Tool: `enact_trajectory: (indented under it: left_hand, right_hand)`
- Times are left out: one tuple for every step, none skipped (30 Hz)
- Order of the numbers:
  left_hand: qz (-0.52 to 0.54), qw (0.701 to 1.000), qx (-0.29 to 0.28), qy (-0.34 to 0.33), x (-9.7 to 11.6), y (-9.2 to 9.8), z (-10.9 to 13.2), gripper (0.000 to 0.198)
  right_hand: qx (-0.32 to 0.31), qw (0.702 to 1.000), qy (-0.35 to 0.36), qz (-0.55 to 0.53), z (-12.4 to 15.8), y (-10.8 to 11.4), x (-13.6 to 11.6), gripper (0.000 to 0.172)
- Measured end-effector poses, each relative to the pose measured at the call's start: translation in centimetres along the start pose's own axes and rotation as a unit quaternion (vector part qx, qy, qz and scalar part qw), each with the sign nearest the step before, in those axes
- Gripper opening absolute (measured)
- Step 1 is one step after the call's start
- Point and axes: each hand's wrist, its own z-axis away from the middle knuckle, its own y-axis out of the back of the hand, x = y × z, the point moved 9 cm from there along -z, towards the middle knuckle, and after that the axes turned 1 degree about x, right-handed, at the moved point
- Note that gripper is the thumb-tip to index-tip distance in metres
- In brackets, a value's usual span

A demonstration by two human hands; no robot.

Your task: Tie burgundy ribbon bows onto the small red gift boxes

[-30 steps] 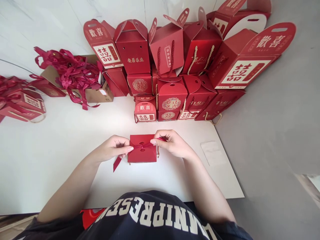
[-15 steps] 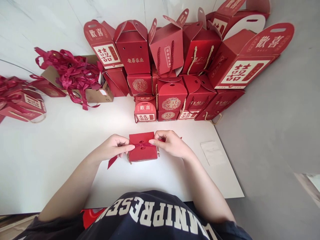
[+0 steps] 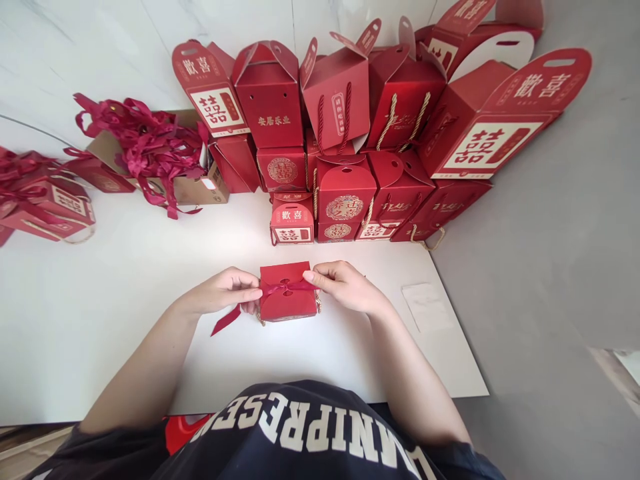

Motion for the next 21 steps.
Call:
enact_trajectory:
  left_hand:
    - [-0.010, 1.000, 0.019, -0.001, 0.2, 0.1, 0.1, 0.037]
    - [-0.020, 0.999, 0.040, -0.005, 0.4, 0.1, 0.1, 0.037]
    - [-0.029, 0.998, 0.057, -0.010, 0.7, 0.2, 0.2, 0.038]
    - [-0.037, 0.997, 0.069, -0.018, 1.0, 0.2, 0.3, 0.037]
    - [-0.043, 0.996, 0.072, -0.026, 1.3, 0.1, 0.3, 0.037]
    - [-0.046, 0.996, 0.069, -0.034, 1.5, 0.0, 0.3, 0.038]
    - [-0.047, 0.996, 0.061, -0.039, 1.6, -0.2, 0.3, 0.038]
    - [-0.046, 0.997, 0.053, -0.043, 1.6, -0.3, 0.3, 0.038]
    - [-0.045, 0.997, 0.045, -0.045, 1.5, -0.3, 0.2, 0.038]
    - [-0.043, 0.997, 0.037, -0.047, 1.4, -0.3, 0.1, 0.037]
    - [-0.038, 0.998, 0.030, -0.048, 1.3, -0.2, 0.0, 0.037]
    - [-0.031, 0.998, 0.021, -0.047, 1.1, -0.1, -0.1, 0.037]
    - [-0.021, 0.999, 0.006, -0.043, 0.8, -0.1, -0.1, 0.036]
    - [-0.010, 0.999, -0.015, -0.040, 0.6, -0.2, -0.1, 0.035]
    - [-0.004, 0.998, -0.041, -0.037, 0.4, -0.3, 0.0, 0.034]
    - [-0.007, 0.997, -0.068, -0.035, 0.2, -0.5, 0.2, 0.033]
    - [-0.023, 0.995, -0.089, -0.038, 0.2, -0.6, 0.5, 0.032]
    - [-0.048, 0.993, -0.099, -0.048, 0.3, -0.5, 0.7, 0.031]
    - [-0.076, 0.990, -0.096, -0.066, 0.6, -0.3, 1.0, 0.028]
    - [-0.102, 0.987, -0.082, -0.092, 1.2, 0.0, 1.2, 0.025]
    - [-0.124, 0.982, -0.060, -0.126, 1.9, 0.3, 1.3, 0.021]
  right_hand:
    - [-0.007, 1.000, 0.003, -0.007, 0.1, -0.2, -0.4, 0.042]
    - [-0.005, 1.000, 0.011, -0.009, 0.1, -0.3, -0.8, 0.040]
    - [0.007, 1.000, 0.022, -0.008, 0.1, -0.3, -1.2, 0.037]
    - [0.027, 0.999, 0.035, -0.005, 0.1, -0.1, -1.6, 0.034]
    - [0.050, 0.997, 0.050, 0.002, 0.0, 0.1, -2.0, 0.032]
    - [0.076, 0.995, 0.066, 0.015, -0.1, 0.3, -2.3, 0.031]
    - [0.099, 0.991, 0.079, 0.034, -0.1, 0.5, -2.5, 0.030]
    - [0.119, 0.987, 0.088, 0.055, -0.2, 0.7, -2.6, 0.029]
    - [0.135, 0.983, 0.093, 0.077, -0.2, 0.8, -2.7, 0.029]
    - [0.146, 0.980, 0.095, 0.099, -0.2, 1.0, -2.7, 0.029]
    - [0.154, 0.977, 0.093, 0.117, -0.2, 1.1, -2.6, 0.030]
    - [0.161, 0.974, 0.091, 0.133, -0.2, 1.2, -2.5, 0.030]
    - [0.166, 0.971, 0.087, 0.146, -0.2, 1.4, -2.3, 0.030]
    - [0.170, 0.970, 0.081, 0.154, -0.1, 1.6, -2.1, 0.031]
    - [0.172, 0.970, 0.072, 0.155, -0.1, 1.7, -1.8, 0.032]
    - [0.170, 0.972, 0.062, 0.149, -0.1, 1.8, -1.5, 0.033]
    - [0.165, 0.975, 0.051, 0.138, -0.1, 1.8, -1.1, 0.034]
    - [0.159, 0.978, 0.043, 0.126, -0.2, 1.8, -0.8, 0.035]
    - [0.155, 0.981, 0.037, 0.115, -0.2, 1.7, -0.5, 0.035]
    - [0.153, 0.982, 0.035, 0.107, -0.3, 1.7, -0.4, 0.035]
    - [0.152, 0.982, 0.036, 0.103, -0.3, 1.7, -0.3, 0.035]
